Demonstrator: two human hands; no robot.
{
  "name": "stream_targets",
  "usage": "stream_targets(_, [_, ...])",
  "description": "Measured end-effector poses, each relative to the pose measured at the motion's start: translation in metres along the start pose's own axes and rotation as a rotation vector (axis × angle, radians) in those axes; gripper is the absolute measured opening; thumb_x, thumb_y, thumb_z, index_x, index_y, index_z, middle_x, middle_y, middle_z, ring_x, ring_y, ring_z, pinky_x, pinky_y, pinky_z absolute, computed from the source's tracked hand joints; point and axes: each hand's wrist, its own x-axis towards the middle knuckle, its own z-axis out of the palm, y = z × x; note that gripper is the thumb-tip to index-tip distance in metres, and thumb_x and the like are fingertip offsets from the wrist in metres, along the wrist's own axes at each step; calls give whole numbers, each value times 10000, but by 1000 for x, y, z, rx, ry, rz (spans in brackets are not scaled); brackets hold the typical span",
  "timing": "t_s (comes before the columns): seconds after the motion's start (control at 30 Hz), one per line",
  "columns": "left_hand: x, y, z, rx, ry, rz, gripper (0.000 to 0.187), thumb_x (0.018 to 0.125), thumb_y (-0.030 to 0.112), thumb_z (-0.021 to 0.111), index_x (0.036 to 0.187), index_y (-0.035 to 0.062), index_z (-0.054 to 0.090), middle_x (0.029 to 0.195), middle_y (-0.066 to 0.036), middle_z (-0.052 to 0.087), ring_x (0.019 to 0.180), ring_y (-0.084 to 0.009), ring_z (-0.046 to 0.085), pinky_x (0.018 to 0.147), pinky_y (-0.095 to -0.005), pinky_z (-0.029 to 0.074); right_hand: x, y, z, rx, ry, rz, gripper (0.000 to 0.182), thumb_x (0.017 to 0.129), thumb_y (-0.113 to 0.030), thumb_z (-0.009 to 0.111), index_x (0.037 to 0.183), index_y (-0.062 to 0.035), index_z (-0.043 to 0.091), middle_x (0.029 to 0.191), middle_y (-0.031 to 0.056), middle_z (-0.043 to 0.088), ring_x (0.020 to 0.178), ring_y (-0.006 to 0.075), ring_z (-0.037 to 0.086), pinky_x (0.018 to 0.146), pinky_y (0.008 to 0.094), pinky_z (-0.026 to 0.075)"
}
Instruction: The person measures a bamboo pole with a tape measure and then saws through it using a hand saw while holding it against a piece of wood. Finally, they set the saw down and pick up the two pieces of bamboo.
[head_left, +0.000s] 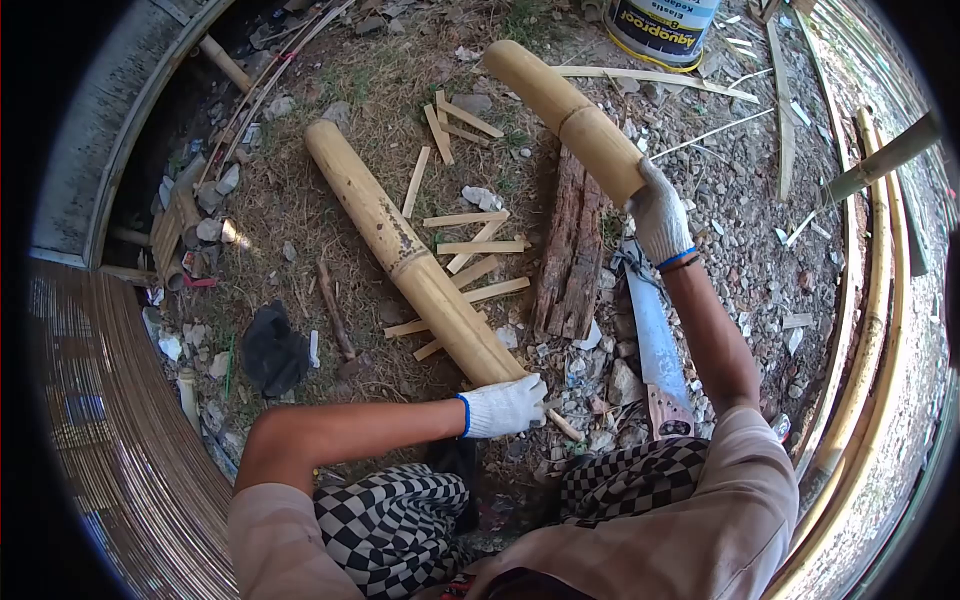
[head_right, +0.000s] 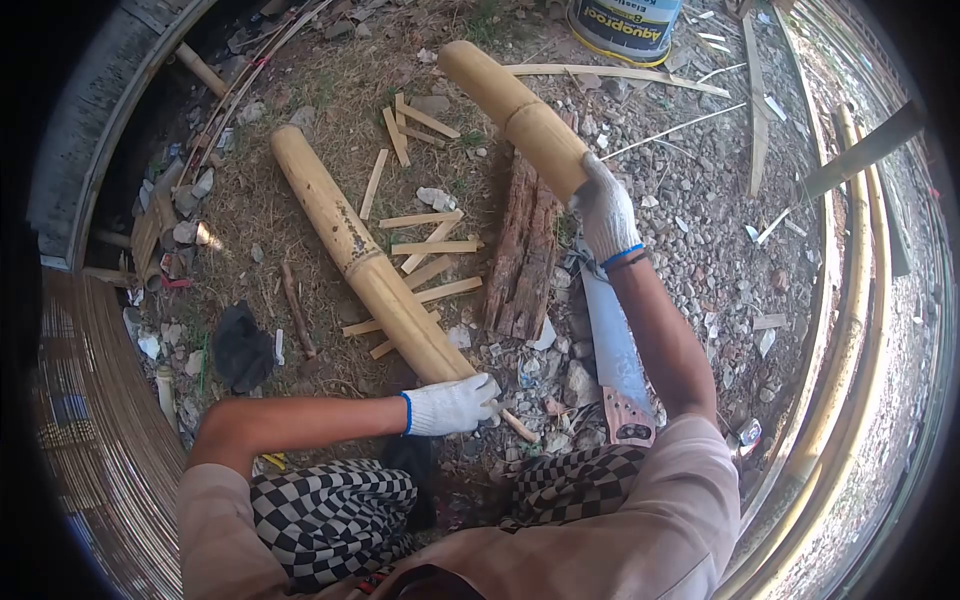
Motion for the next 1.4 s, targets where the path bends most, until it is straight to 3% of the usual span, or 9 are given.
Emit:
stream_targets(0.13, [-3, 1, 8, -41, 32, 10, 304, 845, 240, 678, 1015, 42, 834, 1200, -75, 704, 1304, -359, 566, 1154, -478, 425, 93, -27, 43, -13, -36, -177, 353, 1029, -346, 732, 1110, -2, 729, 859, 47, 683, 736, 185, 654, 619, 316, 527])
stream_targets(0.27, [-3, 4, 12, -7, 84, -49, 378, 872, 219, 652, 1147, 3, 798, 1180, -88, 708, 1307, -355, 569, 1173, -468, 410, 213, -62, 77, -1320, 59, -1149, 353, 935, -280, 753, 1132, 12, 723, 974, 227, 763, 908, 421, 743, 850, 501, 597])
stream_targets(0.4, [-6, -4, -4, -47, 3, -10, 401, 877, 210, 645, 1187, -11, 774, 1213, -87, 699, 1313, -332, 569, 1197, -473, 395, 117, -58, 90, -1483, -25, -1326, 363, 986, -250, 726, 1283, -42, 710, 1218, 218, 734, 1142, 431, 683, 990, 495, 548])
stream_targets(0.57, [-18, -3, -28, -15, 105, 65, 320, 821, 232, 663, 1057, 74, 812, 1148, -66, 674, 1230, -304, 598, 1157, -480, 439, -12, -6, -7, -1873, -397, -504, 782, 828, -482, 856, 1421, -26, 629, 1299, 245, 685, 1226, 442, 649, 1039, 519, 529])
stream_targets(0.73, [-12, -19, -58, 3, 288, 60, 142, 781, 230, 673, 792, 128, 771, 1041, -44, 629, 1096, -270, 609, 1071, -459, 475, -131, 15, -73, -1961, -339, -270, 1178, 679, -492, 970, 1567, 50, 417, 1604, 306, 447, 1487, 501, 414, 1233, 551, 373])
stream_targets(1.17, [-9, -21, -12, -70, 286, 186, 113, 753, 206, 713, 746, 120, 785, 1156, -89, 676, 1140, -333, 603, 1079, -574, 452, -217, 37, -155, -1714, 59, -247, 881, 781, -61, 674, 1593, 67, 356, 1607, 354, 412, 1436, 529, 464, 1193, 536, 428])
stream_targets(1.2, [-14, -17, -13, -73, 272, 192, 111, 757, 203, 713, 750, 119, 786, 1175, -95, 679, 1169, -341, 603, 1090, -583, 448, -212, 39, -179, -1732, 136, -432, 781, 833, -50, 620, 1586, 25, 427, 1539, 352, 520, 1373, 465, 579, 1118, 482, 500])
stream_targets(1.3, [-25, -11, -8, -87, 229, 173, 111, 776, 190, 715, 771, 114, 796, 1270, -125, 688, 1300, -375, 589, 1139, -609, 425, -208, -8, -188, -1253, 341, -4, 581, 886, -59, 576, 1464, -60, 634, 1095, 138, 772, 853, 195, 701, 793, 337, 561])
stream_targets(1.4, [-30, -9, -14, -59, 310, 188, 130, 795, 177, 692, 745, 106, 788, 1097, -125, 687, 1168, -359, 618, 1110, -588, 419, -202, -47, -227, -921, 271, 351, 458, 831, -37, 647, 1281, -5, 725, 964, 64, 719, 809, 158, 662, 724, 328, 545])
